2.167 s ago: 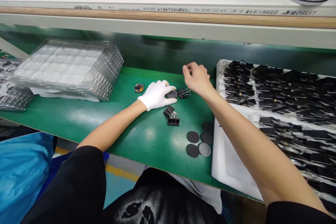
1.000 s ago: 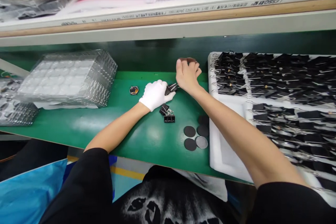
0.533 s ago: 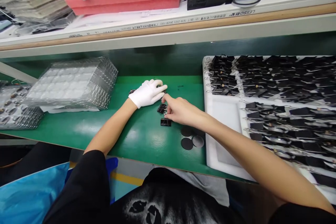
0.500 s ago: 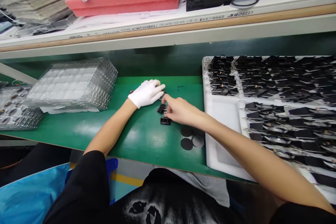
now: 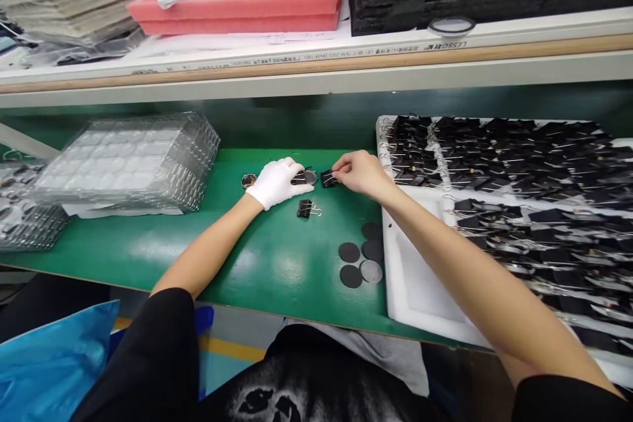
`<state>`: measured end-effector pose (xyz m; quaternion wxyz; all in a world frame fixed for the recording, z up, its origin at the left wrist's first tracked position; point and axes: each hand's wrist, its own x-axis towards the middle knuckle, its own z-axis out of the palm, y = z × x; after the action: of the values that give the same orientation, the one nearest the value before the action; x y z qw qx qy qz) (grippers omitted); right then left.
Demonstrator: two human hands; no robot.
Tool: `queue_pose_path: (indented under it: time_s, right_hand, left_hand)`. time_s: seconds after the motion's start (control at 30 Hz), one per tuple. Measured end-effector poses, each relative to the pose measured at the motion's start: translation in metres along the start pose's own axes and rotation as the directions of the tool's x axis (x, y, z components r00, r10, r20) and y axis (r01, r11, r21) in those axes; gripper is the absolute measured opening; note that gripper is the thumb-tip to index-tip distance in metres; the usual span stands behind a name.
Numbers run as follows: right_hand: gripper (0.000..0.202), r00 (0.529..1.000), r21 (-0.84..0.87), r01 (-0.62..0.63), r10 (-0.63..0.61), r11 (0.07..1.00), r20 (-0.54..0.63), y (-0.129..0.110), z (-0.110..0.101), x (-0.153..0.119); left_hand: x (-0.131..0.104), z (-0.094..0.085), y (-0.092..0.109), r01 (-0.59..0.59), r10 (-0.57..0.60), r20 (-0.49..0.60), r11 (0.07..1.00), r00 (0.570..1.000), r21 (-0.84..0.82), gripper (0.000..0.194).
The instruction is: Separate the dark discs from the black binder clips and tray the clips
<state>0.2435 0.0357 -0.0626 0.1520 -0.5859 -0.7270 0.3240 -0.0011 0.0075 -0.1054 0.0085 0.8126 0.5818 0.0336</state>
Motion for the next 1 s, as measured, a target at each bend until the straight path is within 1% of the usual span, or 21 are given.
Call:
queue_pose_path:
  time_s: [0.07,0.1,0.13,0.17,0.23,0.3,0.33,0.4,0.43,0.5,0.57,0.63,0.8,1.0]
  right_hand:
    - [0.015,0.995,-0.047,-0.017,0.021,0.999,0.094,0.0,0.004,0.007]
    - [0.022,0.992,-0.089,-0.015,0.026,0.996,0.122,-0.002,0.004,0.01]
    - [0.032,0.992,-0.13,-0.011,0.027,0.992,0.124,-0.005,0.003,0.014]
    - [0.042,0.995,-0.162,-0.01,0.025,0.987,0.092,-0.009,0.002,0.017]
    - [0.051,0.998,-0.183,-0.03,0.021,0.983,-0.053,-0.02,0.006,0.025]
    - [0.055,0.977,-0.198,-0.054,0.011,0.979,-0.215,-0.03,0.016,0.033]
    - [0.058,0.965,-0.219,-0.061,0.001,0.974,-0.263,-0.033,0.023,0.037]
    - [0.063,0.959,-0.28,-0.062,-0.02,0.958,-0.282,-0.035,0.038,0.045]
    - [0.066,0.966,-0.294,-0.063,-0.016,0.954,-0.26,-0.033,0.044,0.048]
    - [0.071,0.981,-0.25,-0.085,0.037,0.965,-0.191,-0.026,0.053,0.053]
    - [0.073,0.984,-0.165,-0.118,0.093,0.979,-0.149,-0.017,0.056,0.056]
    - [0.07,0.982,-0.121,-0.127,0.107,0.985,-0.155,-0.009,0.057,0.057]
    - [0.062,0.97,-0.15,-0.108,0.071,0.983,-0.232,0.0,0.059,0.06]
    - [0.06,0.965,-0.153,-0.102,0.06,0.983,-0.257,0.003,0.063,0.061]
  left_hand:
    - [0.0,0.005,0.006,0.027,-0.027,-0.037,1.0,0.999,0.011,0.058]
    - [0.001,0.007,0.008,0.022,-0.022,-0.043,1.0,0.999,0.005,0.058]
    - [0.001,0.008,0.008,0.015,-0.015,-0.047,1.0,0.999,-0.003,0.058]
    - [0.001,0.009,0.007,0.008,-0.008,-0.05,1.0,0.999,-0.009,0.058]
    - [0.001,0.01,0.004,-0.004,0.003,-0.056,1.0,0.998,-0.018,0.058]
    - [0.002,0.011,0.002,-0.014,0.013,-0.059,1.0,0.998,-0.025,0.058]
    - [0.002,0.011,0.002,-0.02,0.018,-0.059,0.999,0.998,-0.028,0.058]
    - [0.002,0.011,0.001,-0.03,0.028,-0.056,0.999,0.998,-0.032,0.058]
    - [0.002,0.012,0.001,-0.035,0.034,-0.054,0.999,0.998,-0.034,0.057]
    - [0.003,0.012,0.001,-0.051,0.048,-0.053,0.998,0.997,-0.045,0.055]
    - [0.003,0.013,-0.001,-0.066,0.062,-0.061,0.996,0.996,-0.064,0.055]
    - [0.003,0.014,-0.002,-0.073,0.068,-0.072,0.994,0.995,-0.078,0.056]
    - [0.004,0.016,0.0,-0.081,0.075,-0.068,0.993,0.995,-0.08,0.058]
    - [0.012,0.018,0.007,-0.109,0.103,-0.076,0.991,0.992,-0.074,0.06]
